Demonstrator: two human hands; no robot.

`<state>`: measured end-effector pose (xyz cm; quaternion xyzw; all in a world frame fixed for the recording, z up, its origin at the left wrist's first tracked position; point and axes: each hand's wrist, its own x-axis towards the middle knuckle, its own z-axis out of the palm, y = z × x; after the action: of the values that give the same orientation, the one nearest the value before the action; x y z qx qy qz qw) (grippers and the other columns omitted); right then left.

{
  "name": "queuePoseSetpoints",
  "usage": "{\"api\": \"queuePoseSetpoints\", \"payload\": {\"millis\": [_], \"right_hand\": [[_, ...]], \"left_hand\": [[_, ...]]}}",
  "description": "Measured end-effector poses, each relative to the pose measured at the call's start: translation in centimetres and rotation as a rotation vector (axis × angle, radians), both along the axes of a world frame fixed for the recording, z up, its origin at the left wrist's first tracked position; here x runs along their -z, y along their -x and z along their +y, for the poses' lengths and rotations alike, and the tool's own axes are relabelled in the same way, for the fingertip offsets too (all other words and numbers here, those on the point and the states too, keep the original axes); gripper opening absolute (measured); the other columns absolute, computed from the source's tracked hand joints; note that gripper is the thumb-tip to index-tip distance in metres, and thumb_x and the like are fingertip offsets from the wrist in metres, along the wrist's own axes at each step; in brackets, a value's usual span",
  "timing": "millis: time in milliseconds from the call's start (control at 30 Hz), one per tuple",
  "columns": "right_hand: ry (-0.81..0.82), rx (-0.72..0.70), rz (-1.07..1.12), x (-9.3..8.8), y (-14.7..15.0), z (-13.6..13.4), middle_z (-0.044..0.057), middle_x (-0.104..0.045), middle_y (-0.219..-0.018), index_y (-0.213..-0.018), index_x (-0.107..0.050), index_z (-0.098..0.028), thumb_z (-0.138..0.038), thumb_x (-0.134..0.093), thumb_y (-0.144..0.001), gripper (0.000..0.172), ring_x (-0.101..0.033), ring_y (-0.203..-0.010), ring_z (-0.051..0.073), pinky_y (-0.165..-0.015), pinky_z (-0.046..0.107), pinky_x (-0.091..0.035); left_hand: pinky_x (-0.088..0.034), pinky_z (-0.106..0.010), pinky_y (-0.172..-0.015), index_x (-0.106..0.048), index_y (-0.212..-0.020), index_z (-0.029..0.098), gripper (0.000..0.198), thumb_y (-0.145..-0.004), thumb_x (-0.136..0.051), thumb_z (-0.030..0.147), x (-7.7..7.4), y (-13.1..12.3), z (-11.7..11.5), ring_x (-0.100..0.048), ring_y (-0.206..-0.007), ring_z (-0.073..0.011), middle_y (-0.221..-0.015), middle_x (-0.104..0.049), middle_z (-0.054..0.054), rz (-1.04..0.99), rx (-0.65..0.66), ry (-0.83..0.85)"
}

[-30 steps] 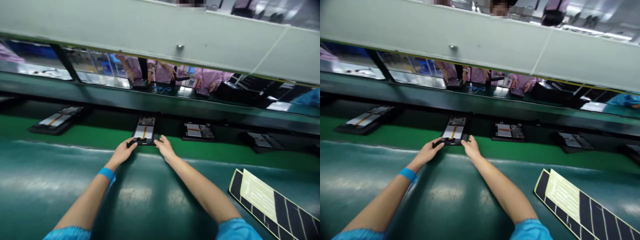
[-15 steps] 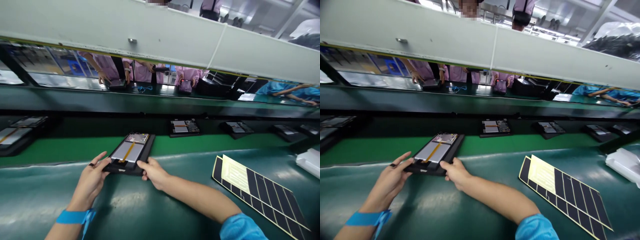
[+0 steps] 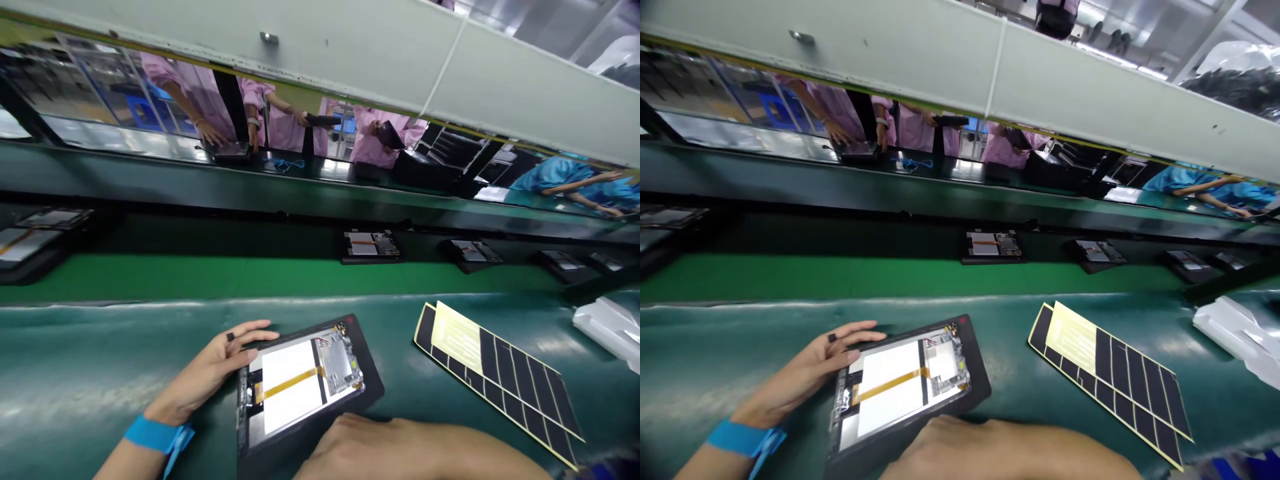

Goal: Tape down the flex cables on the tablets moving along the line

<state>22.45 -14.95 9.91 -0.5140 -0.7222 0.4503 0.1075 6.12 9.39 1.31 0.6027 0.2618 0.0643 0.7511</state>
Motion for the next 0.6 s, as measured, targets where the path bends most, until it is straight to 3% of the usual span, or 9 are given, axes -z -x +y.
{"api": "queuePoseSetpoints", "payload": {"millis": [100,200,267,433,600], "right_hand": [[-0.029,0.009,0.110,0.1,0.3,0.0,0.003,-0.077,-0.115,-0.138,-0.061,-0.021,-0.018,-0.063,-0.096,0.043,-0.075,-0.095,0.013,-0.080,0.016,-0.052],[-0.154,0.155,0.072,1.9,0.7,-0.3,0.002,-0.079,-0.102,-0.128,-0.067,-0.021,-0.032,-0.066,-0.096,0.034,-0.073,-0.084,0.014,-0.079,0.021,-0.053],[-0.246,0.232,-0.016,3.3,0.8,-0.6,0.001,-0.078,-0.100,-0.123,-0.068,-0.022,-0.034,-0.064,-0.098,0.028,-0.072,-0.087,0.016,-0.082,0.025,-0.053],[-0.615,0.316,-0.291,6.1,1.0,0.8,0.006,-0.074,-0.107,-0.122,-0.065,-0.019,-0.029,-0.055,-0.101,0.025,-0.066,-0.096,0.022,-0.085,0.035,-0.051],[-0.746,0.206,-0.638,7.6,1.2,3.9,0.011,-0.070,-0.115,-0.132,-0.060,-0.015,-0.036,-0.063,-0.098,0.040,-0.062,-0.094,0.025,-0.079,0.040,-0.047]], "left_hand": [[-0.059,-0.046,-0.094,-0.067,-0.128,0.023,0.055,-0.079,-0.076,0.045,0.0,-1.4,-0.4,-0.071,-0.111,-0.0315,-0.127,-0.071,-0.014,-0.015,0.032,-0.289],[-0.054,-0.047,-0.102,-0.072,-0.119,0.023,0.041,-0.084,-0.067,0.042,0.0,-1.5,-0.6,-0.067,-0.116,-0.0292,-0.125,-0.072,-0.010,0.000,-0.145,-0.704],[-0.054,-0.044,-0.098,-0.073,-0.112,0.022,0.032,-0.087,-0.061,0.039,0.0,-0.7,-0.9,-0.067,-0.113,-0.0272,-0.121,-0.072,-0.010,0.024,-0.233,-0.870],[-0.053,-0.035,-0.083,-0.070,-0.098,0.021,0.018,-0.091,-0.054,0.028,-0.1,1.8,-3.3,-0.066,-0.092,-0.0205,-0.104,-0.070,-0.007,0.119,-0.251,-0.959],[-0.049,-0.032,-0.073,-0.065,-0.088,0.022,0.012,-0.089,-0.053,0.020,-0.1,2.2,-6.5,-0.060,-0.079,-0.0178,-0.093,-0.064,-0.003,0.272,-0.167,-0.937]]}}
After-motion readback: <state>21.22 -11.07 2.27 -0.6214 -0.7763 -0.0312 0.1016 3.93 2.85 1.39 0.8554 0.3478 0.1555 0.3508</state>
